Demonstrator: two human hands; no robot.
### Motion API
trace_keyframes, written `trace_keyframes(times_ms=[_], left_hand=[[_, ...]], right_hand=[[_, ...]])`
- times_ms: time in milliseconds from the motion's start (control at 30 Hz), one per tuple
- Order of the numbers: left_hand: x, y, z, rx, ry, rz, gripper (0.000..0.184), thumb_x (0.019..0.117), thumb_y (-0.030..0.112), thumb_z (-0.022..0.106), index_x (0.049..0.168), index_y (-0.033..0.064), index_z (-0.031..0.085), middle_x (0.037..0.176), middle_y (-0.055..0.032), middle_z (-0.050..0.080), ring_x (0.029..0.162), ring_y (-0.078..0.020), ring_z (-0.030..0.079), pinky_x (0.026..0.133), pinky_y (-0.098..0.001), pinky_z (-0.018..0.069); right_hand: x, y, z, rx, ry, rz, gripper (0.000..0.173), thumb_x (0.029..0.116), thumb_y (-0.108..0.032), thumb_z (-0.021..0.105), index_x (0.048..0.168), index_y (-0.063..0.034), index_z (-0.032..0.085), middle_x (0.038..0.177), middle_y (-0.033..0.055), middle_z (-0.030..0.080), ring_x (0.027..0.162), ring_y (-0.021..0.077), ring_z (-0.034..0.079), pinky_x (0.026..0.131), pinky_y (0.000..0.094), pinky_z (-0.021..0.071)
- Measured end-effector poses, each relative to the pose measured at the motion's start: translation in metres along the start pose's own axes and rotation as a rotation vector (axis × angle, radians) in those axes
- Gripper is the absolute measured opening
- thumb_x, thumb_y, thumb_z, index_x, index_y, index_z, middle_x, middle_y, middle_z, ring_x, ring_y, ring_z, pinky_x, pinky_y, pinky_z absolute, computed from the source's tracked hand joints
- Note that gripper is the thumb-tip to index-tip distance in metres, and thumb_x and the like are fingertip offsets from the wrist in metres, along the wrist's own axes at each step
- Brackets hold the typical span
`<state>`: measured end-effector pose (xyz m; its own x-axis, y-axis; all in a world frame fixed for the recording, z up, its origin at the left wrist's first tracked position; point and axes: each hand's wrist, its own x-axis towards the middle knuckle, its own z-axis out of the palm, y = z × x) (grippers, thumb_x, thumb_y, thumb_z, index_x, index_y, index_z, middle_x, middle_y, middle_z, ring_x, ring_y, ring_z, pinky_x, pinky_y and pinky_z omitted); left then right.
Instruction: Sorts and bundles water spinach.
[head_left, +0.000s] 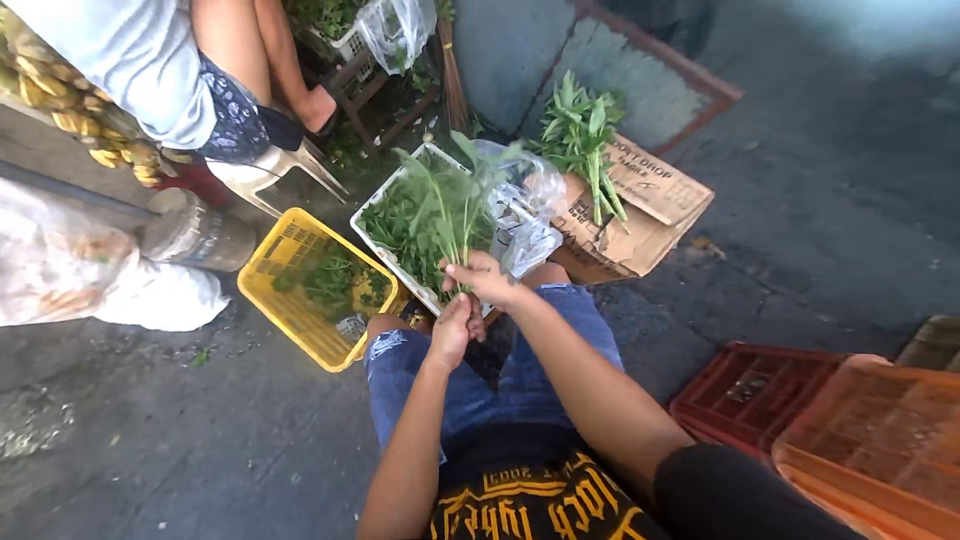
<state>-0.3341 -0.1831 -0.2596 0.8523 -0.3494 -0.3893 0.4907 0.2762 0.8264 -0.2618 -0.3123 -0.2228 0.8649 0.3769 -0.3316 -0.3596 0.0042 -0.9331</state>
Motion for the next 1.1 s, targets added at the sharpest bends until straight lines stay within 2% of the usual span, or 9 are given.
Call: trace_keyframes(times_ms=[133, 267, 367, 467, 567, 700, 867, 967, 1100], left_hand=[[-0.014, 0.016, -0.002, 0.899, 0.129, -0.068, 0.037, 0.1073, 0.033, 0.049, 0.123, 0.0034, 0.066, 0.109, -0.0105, 0.07, 0.097, -0.0198, 0.07, 0.09, -0.0416, 0.0582], [-0.022, 0.032, 0.003, 1.424, 0.368, 0.497, 0.036, 0.0971, 0.02, 0.062, 0.131, 0.0088, 0.065, 0.129, -0.015, 0.063, 0.12, -0.0296, 0.062, 0.1, -0.0482, 0.0535], [-0.004, 0.061, 0.008, 1.697, 0.101, 0.762, 0.06, 0.0921, 0.001, 0.061, 0.15, 0.0115, 0.051, 0.154, -0.0115, 0.051, 0.145, -0.0278, 0.045, 0.121, -0.0476, 0.0365], [0.022, 0.089, 0.01, 1.799, -0.152, 0.607, 0.084, 0.0884, 0.001, 0.069, 0.162, 0.0118, 0.03, 0.157, -0.0153, 0.046, 0.143, -0.0296, 0.048, 0.123, -0.0479, 0.0325], [0.044, 0.105, 0.014, 1.918, -0.195, 0.619, 0.07, 0.0965, 0.003, 0.059, 0.16, 0.0071, 0.031, 0.145, -0.0151, 0.057, 0.134, -0.0304, 0.056, 0.118, -0.0457, 0.0386], [0.061, 0.106, 0.013, 1.995, -0.163, 0.845, 0.04, 0.1018, 0.005, 0.052, 0.142, 0.0043, 0.056, 0.111, -0.0133, 0.07, 0.104, -0.0309, 0.068, 0.094, -0.0455, 0.0527], [0.059, 0.116, 0.007, 1.95, -0.076, 0.673, 0.026, 0.1034, 0.014, 0.056, 0.127, 0.0095, 0.066, 0.113, -0.0108, 0.072, 0.11, -0.03, 0.068, 0.096, -0.0488, 0.0536], [0.052, 0.12, -0.002, 1.855, -0.025, 0.539, 0.025, 0.1033, 0.015, 0.056, 0.126, 0.0088, 0.066, 0.114, -0.0121, 0.071, 0.11, -0.0308, 0.068, 0.097, -0.0507, 0.0536], [0.042, 0.123, -0.005, 1.734, -0.017, 0.432, 0.025, 0.1079, 0.02, 0.049, 0.119, 0.0075, 0.069, 0.11, -0.0122, 0.072, 0.106, -0.0302, 0.07, 0.095, -0.0525, 0.0547]], right_hand=[[0.002, 0.016, -0.001, -0.091, 0.115, 0.092, 0.029, 0.1124, -0.024, 0.04, 0.123, -0.0028, 0.058, 0.076, 0.0042, 0.053, 0.063, 0.0135, 0.054, 0.065, 0.0322, 0.0525], [-0.002, 0.018, -0.021, -0.325, -0.036, 0.163, 0.03, 0.11, -0.028, 0.047, 0.126, -0.0047, 0.058, 0.086, 0.0088, 0.057, 0.068, 0.0165, 0.053, 0.065, 0.0365, 0.049], [-0.013, 0.001, -0.023, -0.376, -0.12, 0.137, 0.024, 0.1022, -0.019, 0.059, 0.122, -0.005, 0.063, 0.092, 0.0078, 0.064, 0.075, 0.0125, 0.059, 0.07, 0.0338, 0.0531], [-0.006, -0.001, -0.041, -0.143, -0.189, 0.142, 0.004, 0.095, -0.013, 0.061, 0.094, -0.0091, 0.061, 0.057, -0.0011, 0.048, 0.044, 0.0068, 0.043, 0.043, 0.0233, 0.0375], [-0.002, -0.024, -0.069, 0.156, -0.34, 0.175, 0.004, 0.0875, -0.009, 0.058, 0.085, -0.0121, 0.059, 0.054, -0.0035, 0.045, 0.04, 0.0053, 0.04, 0.038, 0.0219, 0.0361], [-0.01, -0.05, -0.094, 0.208, -0.334, 0.238, 0.018, 0.0994, -0.016, 0.056, 0.111, -0.0046, 0.063, 0.078, 0.0065, 0.066, 0.048, 0.0081, 0.054, 0.043, 0.0225, 0.0473], [-0.038, -0.074, -0.117, -0.034, -0.118, 0.182, 0.038, 0.1082, -0.034, 0.048, 0.135, -0.0085, 0.056, 0.11, 0.0161, 0.071, 0.075, 0.0244, 0.071, 0.062, 0.038, 0.0609], [-0.056, -0.07, -0.114, -0.091, -0.035, 0.01, 0.033, 0.1048, -0.024, 0.054, 0.133, -0.008, 0.061, 0.118, 0.0162, 0.07, 0.085, 0.0278, 0.074, 0.073, 0.0438, 0.0641], [-0.052, -0.059, -0.088, -0.152, 0.18, -0.204, 0.021, 0.0931, -0.003, 0.071, 0.114, -0.0014, 0.07, 0.097, 0.0118, 0.074, 0.079, 0.0206, 0.072, 0.075, 0.0375, 0.0635]])
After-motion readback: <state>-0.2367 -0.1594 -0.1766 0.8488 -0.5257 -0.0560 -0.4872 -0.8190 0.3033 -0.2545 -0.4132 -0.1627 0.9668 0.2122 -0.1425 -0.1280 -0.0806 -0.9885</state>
